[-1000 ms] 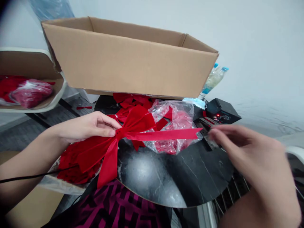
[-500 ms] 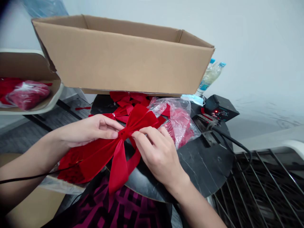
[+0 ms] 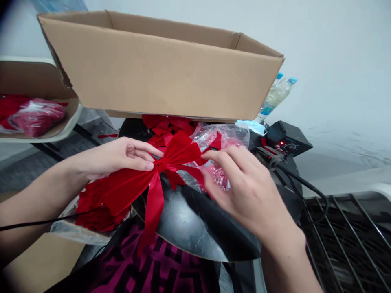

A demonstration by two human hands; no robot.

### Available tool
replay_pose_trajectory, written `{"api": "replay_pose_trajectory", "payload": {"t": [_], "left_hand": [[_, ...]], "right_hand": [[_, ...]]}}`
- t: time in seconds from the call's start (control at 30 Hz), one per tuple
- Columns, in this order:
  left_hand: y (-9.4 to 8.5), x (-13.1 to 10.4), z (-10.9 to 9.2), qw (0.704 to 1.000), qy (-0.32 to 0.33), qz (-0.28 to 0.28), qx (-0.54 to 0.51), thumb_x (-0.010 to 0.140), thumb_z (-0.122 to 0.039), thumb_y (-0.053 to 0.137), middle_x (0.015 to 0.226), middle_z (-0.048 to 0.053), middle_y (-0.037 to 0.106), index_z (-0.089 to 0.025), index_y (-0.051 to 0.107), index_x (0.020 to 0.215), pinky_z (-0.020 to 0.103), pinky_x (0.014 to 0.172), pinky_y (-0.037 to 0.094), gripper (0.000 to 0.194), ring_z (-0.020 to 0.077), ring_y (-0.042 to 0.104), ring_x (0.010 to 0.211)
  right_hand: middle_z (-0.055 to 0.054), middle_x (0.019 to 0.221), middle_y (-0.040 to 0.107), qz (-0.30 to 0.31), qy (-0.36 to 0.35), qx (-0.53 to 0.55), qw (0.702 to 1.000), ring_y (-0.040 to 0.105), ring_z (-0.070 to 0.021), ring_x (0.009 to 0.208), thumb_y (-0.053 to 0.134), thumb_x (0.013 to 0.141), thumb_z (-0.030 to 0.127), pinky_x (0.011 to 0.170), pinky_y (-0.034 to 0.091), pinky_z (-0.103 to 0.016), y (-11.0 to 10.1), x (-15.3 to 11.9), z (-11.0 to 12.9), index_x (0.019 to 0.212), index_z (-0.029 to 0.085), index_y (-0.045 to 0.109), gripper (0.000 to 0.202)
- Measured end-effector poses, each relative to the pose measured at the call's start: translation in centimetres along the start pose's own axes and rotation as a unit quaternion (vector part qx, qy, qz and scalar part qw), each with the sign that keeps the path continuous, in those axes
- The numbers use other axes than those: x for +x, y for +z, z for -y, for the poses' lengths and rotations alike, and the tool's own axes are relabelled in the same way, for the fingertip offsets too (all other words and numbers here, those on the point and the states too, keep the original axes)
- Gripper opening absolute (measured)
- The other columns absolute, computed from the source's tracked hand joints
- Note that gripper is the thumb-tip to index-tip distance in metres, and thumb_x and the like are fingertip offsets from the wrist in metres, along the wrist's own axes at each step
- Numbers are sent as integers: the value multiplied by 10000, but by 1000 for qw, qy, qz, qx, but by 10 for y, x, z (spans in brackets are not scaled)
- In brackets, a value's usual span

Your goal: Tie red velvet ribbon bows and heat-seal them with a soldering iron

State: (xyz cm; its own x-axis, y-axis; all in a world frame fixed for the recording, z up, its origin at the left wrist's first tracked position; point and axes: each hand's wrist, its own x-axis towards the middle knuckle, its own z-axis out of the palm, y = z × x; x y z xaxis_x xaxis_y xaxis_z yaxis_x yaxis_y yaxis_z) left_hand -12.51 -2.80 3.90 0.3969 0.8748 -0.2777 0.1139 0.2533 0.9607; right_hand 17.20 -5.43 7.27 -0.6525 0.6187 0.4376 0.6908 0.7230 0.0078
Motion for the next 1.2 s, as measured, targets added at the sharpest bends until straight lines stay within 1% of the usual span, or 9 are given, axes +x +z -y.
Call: {"api": "replay_pose_trajectory", "payload": {"t": [0.1, 0.23, 0.47, 0.6, 0.7, 0.87, 0.93, 1.07, 1.2], "left_hand": [[6, -3, -12, 999, -10, 41, 4, 789, -231, 863, 762, -9, 783, -236, 752, 1206, 176, 650, 556, 431, 134, 736, 696], [4, -12, -19, 991, 17, 99, -94, 874, -520, 763, 872, 62, 805, -273, 642, 1357, 270, 635, 604, 556, 230, 778, 772], [-11, -9, -1, 975, 129, -107, -144, 897, -386, 761, 828, 34, 714, -174, 735, 1104, 257, 737, 616, 297, 160, 701, 780], [1, -3, 7, 983, 122, -24, -133, 835, -441, 819, 1282, 102, 691, -269, 619, 1368, 377, 981, 582, 594, 265, 660, 1208], [11, 0, 12, 989, 122, 30, -76, 780, -378, 876, 1422, 139, 616, -291, 521, 1460, 434, 1042, 550, 772, 309, 603, 1317], [0, -12, 15, 958, 218, -178, -57, 784, -240, 875, 969, 25, 717, -220, 637, 1127, 316, 863, 612, 418, 181, 733, 908], [-13, -26, 14, 971, 177, -93, -131, 903, -436, 755, 935, 76, 761, -189, 688, 1113, 370, 835, 641, 330, 227, 763, 887], [-34, -57, 14, 965, 123, 25, -231, 832, -872, 489, 1294, 172, 735, -175, 638, 1414, 515, 925, 632, 919, 386, 704, 1197], [-54, -76, 27, 963, 118, -140, -199, 831, -528, 803, 1222, 103, 782, -214, 665, 1391, 339, 854, 661, 657, 295, 781, 1033]], "right_hand": [[-140, 1350, 647, 15, -65, 36, 997, 605, -323, 1184, 666, 977, 284, 1016, 497, -501, 5, 18, 14, 1437, 205, 524, 489], [-125, 1359, 632, 1, -56, 174, 983, 625, -250, 1235, 584, 1006, 160, 1041, 533, -430, 26, 32, 15, 1255, 206, 657, 264], [-51, 1391, 629, -61, 126, 535, 833, 543, -270, 1393, 795, 852, 503, 1136, 505, -477, 75, 20, -18, 1143, 301, 710, 364], [-44, 1403, 633, -55, 137, 575, 805, 550, -270, 1392, 814, 812, 557, 1148, 501, -468, 95, 20, -20, 1145, 307, 709, 429], [-36, 1416, 625, -64, 97, 572, 812, 569, -257, 1375, 806, 846, 493, 1160, 489, -469, 93, 24, -19, 1115, 297, 708, 348], [-29, 1359, 666, -117, 41, 421, 898, 620, -240, 1277, 812, 871, 368, 1143, 476, -465, 54, 31, -15, 1111, 286, 688, 283], [-35, 1261, 718, -121, -7, 259, 958, 637, -253, 1191, 787, 897, 340, 1074, 495, -472, 35, 42, -6, 1115, 278, 694, 245], [-68, 1047, 747, 0, -148, 18, 989, 603, -323, 1158, 669, 982, 314, 1032, 441, -563, 24, 88, 33, 1120, 230, 708, 166], [-117, 1117, 717, 49, -191, -20, 980, 574, -326, 1202, 629, 1006, 303, 1090, 382, -587, 44, 130, 72, 1160, 164, 708, 222]]}}
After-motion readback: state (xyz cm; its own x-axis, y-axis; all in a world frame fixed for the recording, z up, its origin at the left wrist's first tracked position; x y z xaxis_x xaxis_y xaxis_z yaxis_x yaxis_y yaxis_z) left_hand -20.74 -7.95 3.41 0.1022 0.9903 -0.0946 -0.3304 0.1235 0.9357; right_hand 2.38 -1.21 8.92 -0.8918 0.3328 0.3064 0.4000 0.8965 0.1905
